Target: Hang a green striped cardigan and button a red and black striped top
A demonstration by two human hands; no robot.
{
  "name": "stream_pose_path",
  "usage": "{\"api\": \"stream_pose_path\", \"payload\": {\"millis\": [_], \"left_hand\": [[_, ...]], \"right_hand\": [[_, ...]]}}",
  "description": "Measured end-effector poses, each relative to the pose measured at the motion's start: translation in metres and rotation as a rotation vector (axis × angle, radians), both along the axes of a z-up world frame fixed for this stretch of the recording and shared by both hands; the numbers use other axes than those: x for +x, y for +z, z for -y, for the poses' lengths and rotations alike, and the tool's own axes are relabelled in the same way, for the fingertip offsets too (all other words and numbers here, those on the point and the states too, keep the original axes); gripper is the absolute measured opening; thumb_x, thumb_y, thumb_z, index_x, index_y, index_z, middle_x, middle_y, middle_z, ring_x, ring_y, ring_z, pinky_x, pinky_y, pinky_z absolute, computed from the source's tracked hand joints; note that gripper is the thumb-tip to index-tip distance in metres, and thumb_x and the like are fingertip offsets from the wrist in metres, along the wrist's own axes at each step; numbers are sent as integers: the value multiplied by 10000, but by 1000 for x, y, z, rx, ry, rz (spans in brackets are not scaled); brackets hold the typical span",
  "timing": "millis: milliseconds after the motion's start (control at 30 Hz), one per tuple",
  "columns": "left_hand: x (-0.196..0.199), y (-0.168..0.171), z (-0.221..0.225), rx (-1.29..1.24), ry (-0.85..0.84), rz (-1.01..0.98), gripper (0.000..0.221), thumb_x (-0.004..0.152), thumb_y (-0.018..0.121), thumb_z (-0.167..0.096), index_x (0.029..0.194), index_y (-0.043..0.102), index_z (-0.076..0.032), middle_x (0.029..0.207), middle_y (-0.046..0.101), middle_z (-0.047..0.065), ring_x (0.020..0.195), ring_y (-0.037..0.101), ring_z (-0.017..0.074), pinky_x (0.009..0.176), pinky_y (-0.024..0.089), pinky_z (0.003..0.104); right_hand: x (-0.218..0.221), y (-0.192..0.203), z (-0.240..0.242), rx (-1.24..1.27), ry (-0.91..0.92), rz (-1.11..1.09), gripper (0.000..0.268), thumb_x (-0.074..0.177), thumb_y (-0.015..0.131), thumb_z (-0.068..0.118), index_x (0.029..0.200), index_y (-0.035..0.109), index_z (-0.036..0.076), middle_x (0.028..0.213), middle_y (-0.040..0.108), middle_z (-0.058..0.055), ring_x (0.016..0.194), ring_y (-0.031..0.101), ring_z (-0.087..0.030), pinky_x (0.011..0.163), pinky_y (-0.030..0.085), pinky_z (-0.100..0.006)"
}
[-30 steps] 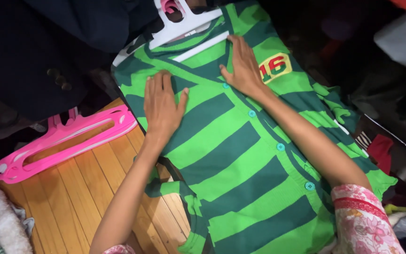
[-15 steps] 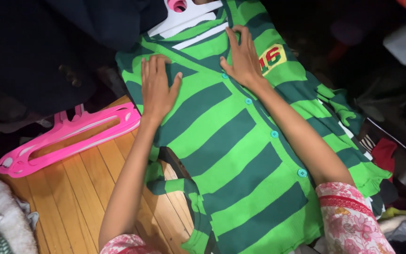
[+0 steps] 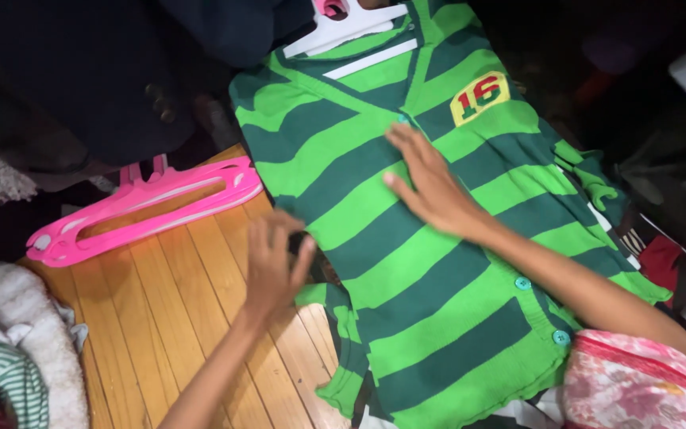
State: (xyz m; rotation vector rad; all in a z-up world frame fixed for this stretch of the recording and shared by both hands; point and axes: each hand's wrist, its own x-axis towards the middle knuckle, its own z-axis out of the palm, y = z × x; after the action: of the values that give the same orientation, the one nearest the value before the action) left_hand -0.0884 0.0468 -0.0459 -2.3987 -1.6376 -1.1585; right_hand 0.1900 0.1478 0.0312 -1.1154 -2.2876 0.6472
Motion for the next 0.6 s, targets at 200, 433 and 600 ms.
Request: {"api": "stream_pose_path", "payload": {"millis": [200, 433, 600], "left_hand": [[14, -8, 87, -310, 6, -370, 386, 1011, 529, -423, 1215, 529, -95, 1206, 533, 98, 483, 568, 237, 253, 434, 374], [1, -18, 123, -324, -65, -279, 241, 962, 624, -182, 1170, 580, -68, 1147, 595, 99, 458, 580, 293, 321, 452, 434], [2, 28, 131, -174, -132, -231, 143, 955, 636, -84, 1065, 544, -82, 1006, 533, 91, 616, 558, 236, 412, 491, 350]], "right_hand": [[0, -18, 64, 117, 173, 37, 559, 1049, 456, 344, 1537, 360, 90, 1638, 315, -171, 1523, 293, -328, 1263, 177, -589], [-15, -6, 106, 117, 425, -19, 361, 984, 636, 172, 1328, 578, 80, 1537, 448, -162, 1510, 324, -346, 1244, 229, -593], [-29, -11, 130, -43, 517, 81, 475, 1031, 510, 398, 1400, 562, 105, 1402, 591, -129, 1257, 584, -282, 1045, 479, -513]]}}
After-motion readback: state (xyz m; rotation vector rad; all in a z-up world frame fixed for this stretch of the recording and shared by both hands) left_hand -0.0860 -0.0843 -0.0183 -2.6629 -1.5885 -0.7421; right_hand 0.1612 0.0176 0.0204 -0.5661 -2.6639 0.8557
